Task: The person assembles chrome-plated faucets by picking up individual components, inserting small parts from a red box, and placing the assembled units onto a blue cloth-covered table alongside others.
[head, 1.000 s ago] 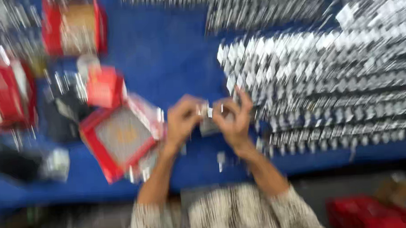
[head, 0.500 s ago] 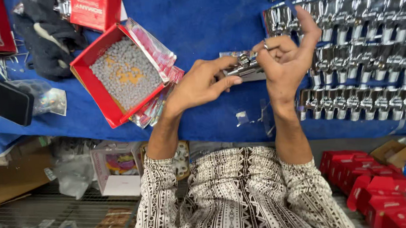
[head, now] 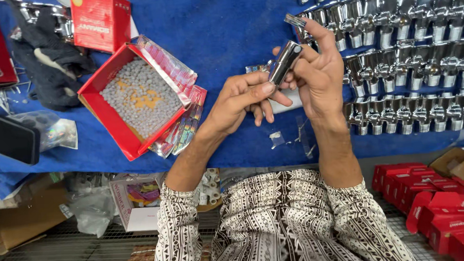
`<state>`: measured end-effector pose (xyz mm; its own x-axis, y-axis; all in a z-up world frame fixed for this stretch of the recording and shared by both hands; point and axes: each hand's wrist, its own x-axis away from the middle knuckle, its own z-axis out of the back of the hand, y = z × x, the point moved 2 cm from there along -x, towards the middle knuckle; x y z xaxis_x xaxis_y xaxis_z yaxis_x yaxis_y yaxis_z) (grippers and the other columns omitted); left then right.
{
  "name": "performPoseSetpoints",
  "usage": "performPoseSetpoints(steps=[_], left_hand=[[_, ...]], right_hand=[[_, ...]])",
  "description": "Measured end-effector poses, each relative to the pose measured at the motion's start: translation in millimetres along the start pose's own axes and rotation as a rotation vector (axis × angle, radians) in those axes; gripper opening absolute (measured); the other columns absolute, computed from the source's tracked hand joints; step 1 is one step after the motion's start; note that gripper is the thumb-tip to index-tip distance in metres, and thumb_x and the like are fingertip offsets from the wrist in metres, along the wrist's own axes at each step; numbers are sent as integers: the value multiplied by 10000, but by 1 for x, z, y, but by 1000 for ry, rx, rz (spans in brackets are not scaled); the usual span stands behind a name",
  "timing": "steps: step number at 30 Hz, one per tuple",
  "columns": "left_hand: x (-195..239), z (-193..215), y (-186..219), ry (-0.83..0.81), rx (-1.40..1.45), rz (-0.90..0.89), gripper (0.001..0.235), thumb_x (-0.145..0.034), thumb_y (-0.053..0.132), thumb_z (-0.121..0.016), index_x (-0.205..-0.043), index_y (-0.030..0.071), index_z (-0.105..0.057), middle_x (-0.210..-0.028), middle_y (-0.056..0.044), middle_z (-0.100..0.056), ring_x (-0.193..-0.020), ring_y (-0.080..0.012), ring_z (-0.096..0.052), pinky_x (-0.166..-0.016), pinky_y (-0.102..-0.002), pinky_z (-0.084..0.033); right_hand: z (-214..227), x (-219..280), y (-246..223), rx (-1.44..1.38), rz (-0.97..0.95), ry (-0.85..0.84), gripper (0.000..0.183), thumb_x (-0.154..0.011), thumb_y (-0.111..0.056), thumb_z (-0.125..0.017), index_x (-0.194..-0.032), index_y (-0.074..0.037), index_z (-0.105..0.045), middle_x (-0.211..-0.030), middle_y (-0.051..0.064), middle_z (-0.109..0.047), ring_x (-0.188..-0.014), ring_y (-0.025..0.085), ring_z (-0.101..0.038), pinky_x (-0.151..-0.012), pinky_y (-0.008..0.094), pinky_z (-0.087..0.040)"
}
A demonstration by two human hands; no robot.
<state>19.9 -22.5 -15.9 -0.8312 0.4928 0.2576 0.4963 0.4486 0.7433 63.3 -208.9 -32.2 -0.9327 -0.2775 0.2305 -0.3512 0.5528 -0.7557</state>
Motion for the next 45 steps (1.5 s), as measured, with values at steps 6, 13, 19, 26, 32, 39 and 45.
performPoseSetpoints(steps=[6,13,19,26,32,39,45], left_hand=[[0,-1,-3,102,-130,-35,381,-1034,278,-660,-1202,-61,-697,-1110,-165,-762,-768,-144,-712,-562,-230,-550],[-3,6,-13,249,-144,-60,297,-977,141,-731,-1188,-66,-699,-1051,-145,-764,-741,-130,-694,-558,-237,-551],[-4,6,-21,206,-117,-27,253,-969,111,-741,-1137,-63,-668,-1022,-161,-763,-717,-125,-690,-553,-239,-548],[-3,7,-21,209,16,-94,207,-962,77,-742,-1099,-51,-656,-990,-161,-754,-722,-143,-697,-549,-255,-554],[-5,12,-17,313,18,-198,232,-949,59,-755,-1112,-59,-640,-970,-162,-748,-738,-139,-691,-546,-247,-553],[-2,24,-6,341,61,-297,243,-950,47,-761,-1130,-57,-635,-941,-154,-741,-737,-132,-675,-542,-247,-547],[-2,24,-6,342,99,-300,231,-955,46,-760,-1128,-51,-642,-954,-140,-736,-758,-118,-663,-554,-245,-551]], right_hand=[[2,-2,1,1,-26,25,583,-978,39,-624,-1508,-11,-388,-1094,173,-733,-701,89,-633,-569,181,-477],[7,0,-1,220,144,57,615,-966,90,-656,-1510,13,-380,-974,118,-701,-665,91,-629,-546,179,-468],[8,1,3,231,124,66,611,-972,96,-629,-1522,20,-373,-892,84,-667,-651,96,-621,-564,202,-479],[1,2,-3,210,88,47,593,-998,75,-565,-1535,16,-321,-1030,165,-721,-693,147,-672,-588,243,-530],[-3,4,-5,201,97,42,535,-1032,4,-545,-1526,13,-340,-1232,198,-675,-765,167,-697,-619,257,-553],[19,3,2,-102,13,-26,345,-1115,-163,-597,-1354,82,-550,-1110,113,-596,-703,119,-598,-554,204,-494],[23,6,12,-191,-99,-174,437,-1085,-222,-677,-1344,107,-554,-1140,132,-602,-790,164,-617,-609,236,-502]])
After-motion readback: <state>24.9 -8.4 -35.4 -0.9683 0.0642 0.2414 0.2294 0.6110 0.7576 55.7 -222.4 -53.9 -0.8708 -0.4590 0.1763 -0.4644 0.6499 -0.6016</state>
